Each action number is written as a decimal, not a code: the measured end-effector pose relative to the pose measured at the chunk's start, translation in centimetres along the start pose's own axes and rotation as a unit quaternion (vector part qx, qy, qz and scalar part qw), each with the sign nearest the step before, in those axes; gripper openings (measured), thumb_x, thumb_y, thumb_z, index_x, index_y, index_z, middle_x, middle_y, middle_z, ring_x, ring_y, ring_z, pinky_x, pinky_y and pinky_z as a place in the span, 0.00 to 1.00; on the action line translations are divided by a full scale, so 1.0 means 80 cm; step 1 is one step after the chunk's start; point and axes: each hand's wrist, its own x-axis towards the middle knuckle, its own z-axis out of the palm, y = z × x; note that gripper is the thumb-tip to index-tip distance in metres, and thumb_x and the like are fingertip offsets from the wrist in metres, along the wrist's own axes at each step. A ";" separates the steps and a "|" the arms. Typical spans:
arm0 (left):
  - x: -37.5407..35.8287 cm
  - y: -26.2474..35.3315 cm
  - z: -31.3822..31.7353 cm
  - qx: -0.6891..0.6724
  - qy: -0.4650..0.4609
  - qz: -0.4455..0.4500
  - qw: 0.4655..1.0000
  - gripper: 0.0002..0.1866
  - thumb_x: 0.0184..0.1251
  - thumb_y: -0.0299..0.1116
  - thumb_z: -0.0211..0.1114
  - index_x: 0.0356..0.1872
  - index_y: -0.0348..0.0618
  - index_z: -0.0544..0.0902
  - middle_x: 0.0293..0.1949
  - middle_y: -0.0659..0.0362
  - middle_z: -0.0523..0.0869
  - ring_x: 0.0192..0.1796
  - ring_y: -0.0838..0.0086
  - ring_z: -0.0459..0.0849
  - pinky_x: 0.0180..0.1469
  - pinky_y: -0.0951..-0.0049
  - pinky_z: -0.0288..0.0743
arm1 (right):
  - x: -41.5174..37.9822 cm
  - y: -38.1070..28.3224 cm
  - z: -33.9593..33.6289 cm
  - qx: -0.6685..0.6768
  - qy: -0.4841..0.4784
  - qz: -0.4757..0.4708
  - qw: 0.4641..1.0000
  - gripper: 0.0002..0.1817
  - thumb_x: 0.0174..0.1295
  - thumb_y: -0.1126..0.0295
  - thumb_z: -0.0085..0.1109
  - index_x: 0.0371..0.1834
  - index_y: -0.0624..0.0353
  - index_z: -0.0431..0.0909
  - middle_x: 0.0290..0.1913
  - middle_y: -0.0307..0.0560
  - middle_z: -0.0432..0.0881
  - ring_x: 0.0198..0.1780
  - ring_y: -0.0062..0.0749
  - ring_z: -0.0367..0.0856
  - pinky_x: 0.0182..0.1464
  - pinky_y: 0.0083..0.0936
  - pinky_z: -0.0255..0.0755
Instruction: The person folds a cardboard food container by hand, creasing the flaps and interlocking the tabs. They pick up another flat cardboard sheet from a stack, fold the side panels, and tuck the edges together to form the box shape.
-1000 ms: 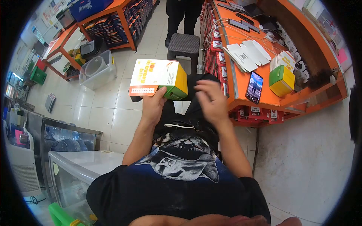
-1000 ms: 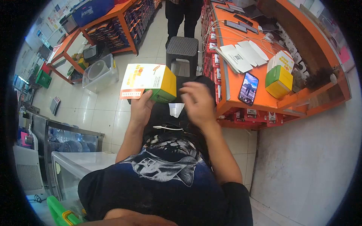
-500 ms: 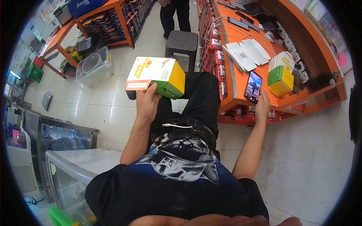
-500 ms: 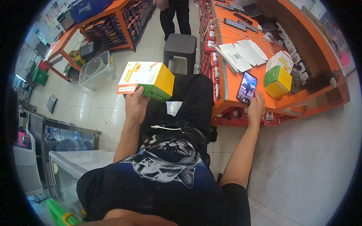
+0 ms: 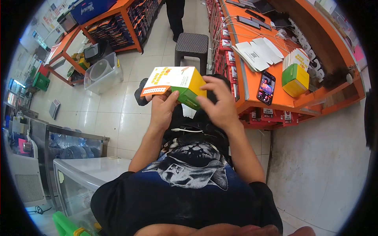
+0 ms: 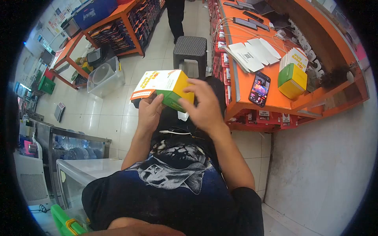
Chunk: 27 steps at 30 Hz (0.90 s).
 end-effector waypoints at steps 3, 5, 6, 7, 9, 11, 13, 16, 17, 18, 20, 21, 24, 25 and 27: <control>-0.006 0.001 0.014 -0.033 0.008 0.015 0.999 0.20 0.78 0.25 0.61 0.67 0.35 0.73 0.60 0.53 0.83 0.61 0.67 0.84 0.61 0.64 0.82 | 0.002 -0.023 0.020 -0.005 -0.052 -0.013 0.999 0.19 0.58 0.65 0.74 0.49 0.59 0.80 0.63 0.56 0.79 0.66 0.53 0.77 0.67 0.43 0.68; -0.006 -0.004 0.005 -0.020 0.025 -0.001 0.999 0.21 0.78 0.25 0.61 0.68 0.37 0.72 0.62 0.54 0.82 0.62 0.67 0.83 0.60 0.64 0.82 | 0.003 -0.029 0.029 -0.014 -0.071 -0.020 0.997 0.20 0.58 0.63 0.74 0.49 0.59 0.79 0.63 0.57 0.79 0.67 0.54 0.76 0.68 0.44 0.67; -0.004 -0.003 0.003 -0.048 0.018 0.005 0.999 0.20 0.78 0.25 0.61 0.67 0.37 0.73 0.60 0.54 0.83 0.61 0.67 0.84 0.59 0.63 0.83 | 0.002 -0.028 0.034 -0.021 -0.054 -0.031 0.998 0.20 0.58 0.65 0.74 0.49 0.60 0.78 0.63 0.58 0.79 0.66 0.54 0.77 0.67 0.44 0.69; -0.003 -0.003 0.002 -0.076 0.011 0.010 0.997 0.19 0.78 0.25 0.61 0.66 0.38 0.74 0.59 0.54 0.83 0.60 0.66 0.85 0.58 0.63 0.83 | 0.000 -0.027 0.038 -0.028 -0.036 -0.041 0.998 0.19 0.58 0.66 0.73 0.49 0.61 0.78 0.62 0.58 0.79 0.65 0.55 0.78 0.65 0.44 0.71; -0.005 0.004 0.007 -0.094 0.012 -0.002 0.995 0.17 0.78 0.25 0.61 0.65 0.38 0.75 0.58 0.54 0.84 0.58 0.66 0.86 0.57 0.63 0.84 | -0.003 -0.026 0.043 0.007 -0.012 -0.032 0.999 0.18 0.59 0.69 0.72 0.48 0.62 0.78 0.61 0.59 0.80 0.61 0.55 0.81 0.62 0.43 0.74; -0.005 0.006 0.009 -0.113 0.013 -0.014 0.993 0.16 0.78 0.26 0.61 0.63 0.38 0.76 0.56 0.54 0.85 0.56 0.66 0.87 0.55 0.63 0.85 | -0.005 -0.022 0.048 0.042 0.013 -0.024 0.999 0.16 0.60 0.71 0.71 0.48 0.64 0.78 0.60 0.59 0.80 0.58 0.55 0.83 0.58 0.42 0.78; -0.004 0.001 0.008 -0.080 0.021 0.016 0.996 0.15 0.78 0.26 0.60 0.62 0.37 0.77 0.54 0.54 0.86 0.53 0.66 0.89 0.52 0.61 0.86 | -0.008 -0.017 0.052 0.042 0.028 -0.043 0.998 0.13 0.61 0.76 0.69 0.48 0.65 0.78 0.54 0.58 0.83 0.50 0.54 0.87 0.50 0.38 0.83; 0.004 -0.014 -0.008 -0.039 0.043 0.056 0.997 0.13 0.79 0.27 0.59 0.59 0.40 0.79 0.55 0.55 0.86 0.56 0.67 0.87 0.56 0.62 0.82 | -0.009 -0.015 0.055 0.036 0.042 -0.071 0.996 0.11 0.63 0.77 0.67 0.47 0.66 0.80 0.50 0.57 0.85 0.47 0.49 0.88 0.47 0.33 0.84; 0.004 -0.016 -0.013 -0.039 0.043 0.056 0.997 0.13 0.79 0.27 0.59 0.59 0.40 0.79 0.55 0.55 0.86 0.56 0.67 0.87 0.56 0.62 0.82 | -0.009 -0.016 0.057 0.035 0.042 -0.072 0.996 0.11 0.63 0.77 0.67 0.47 0.66 0.80 0.50 0.57 0.85 0.47 0.49 0.88 0.47 0.33 0.84; 0.001 -0.012 -0.011 0.061 0.046 0.066 0.995 0.11 0.77 0.28 0.62 0.56 0.38 0.81 0.51 0.56 0.87 0.52 0.71 0.86 0.53 0.67 0.81 | -0.011 -0.016 0.060 0.086 0.062 -0.009 0.994 0.10 0.64 0.76 0.66 0.46 0.67 0.81 0.50 0.56 0.85 0.47 0.44 0.89 0.47 0.31 0.84; -0.004 -0.006 -0.002 0.194 0.054 0.114 0.973 0.10 0.74 0.29 0.69 0.49 0.35 0.85 0.44 0.59 0.87 0.47 0.79 0.84 0.49 0.74 0.78 | -0.010 -0.012 0.065 0.136 0.081 0.053 0.986 0.09 0.65 0.76 0.66 0.46 0.67 0.82 0.50 0.55 0.86 0.47 0.40 0.89 0.47 0.29 0.83; -0.006 -0.009 -0.003 0.194 0.056 0.114 0.973 0.10 0.74 0.29 0.69 0.49 0.35 0.85 0.44 0.59 0.87 0.47 0.79 0.84 0.49 0.74 0.78 | -0.008 -0.008 0.068 0.186 0.098 0.105 0.972 0.08 0.66 0.76 0.66 0.45 0.68 0.83 0.50 0.54 0.86 0.47 0.36 0.88 0.48 0.28 0.83; -0.010 -0.018 0.000 0.223 0.042 0.107 0.968 0.20 0.71 0.25 0.70 0.61 0.35 0.75 0.49 0.60 0.85 0.50 0.78 0.84 0.54 0.72 0.79 | -0.007 -0.005 0.072 0.220 0.104 0.161 0.957 0.07 0.68 0.75 0.65 0.43 0.68 0.84 0.51 0.52 0.86 0.48 0.31 0.88 0.50 0.26 0.82; -0.008 -0.021 -0.002 0.222 0.042 0.107 0.968 0.20 0.71 0.25 0.70 0.61 0.35 0.75 0.49 0.60 0.85 0.50 0.78 0.84 0.54 0.72 0.79 | -0.007 -0.005 0.072 0.202 0.094 0.166 0.960 0.06 0.68 0.75 0.65 0.42 0.69 0.84 0.52 0.51 0.86 0.48 0.29 0.87 0.50 0.26 0.82; -0.004 -0.023 -0.004 0.120 0.051 0.006 0.991 0.25 0.71 0.23 0.69 0.65 0.36 0.70 0.50 0.58 0.85 0.52 0.74 0.85 0.53 0.69 0.81 | -0.009 -0.010 0.073 0.206 0.090 0.181 0.958 0.06 0.68 0.75 0.65 0.41 0.68 0.84 0.52 0.52 0.85 0.49 0.31 0.87 0.51 0.27 0.81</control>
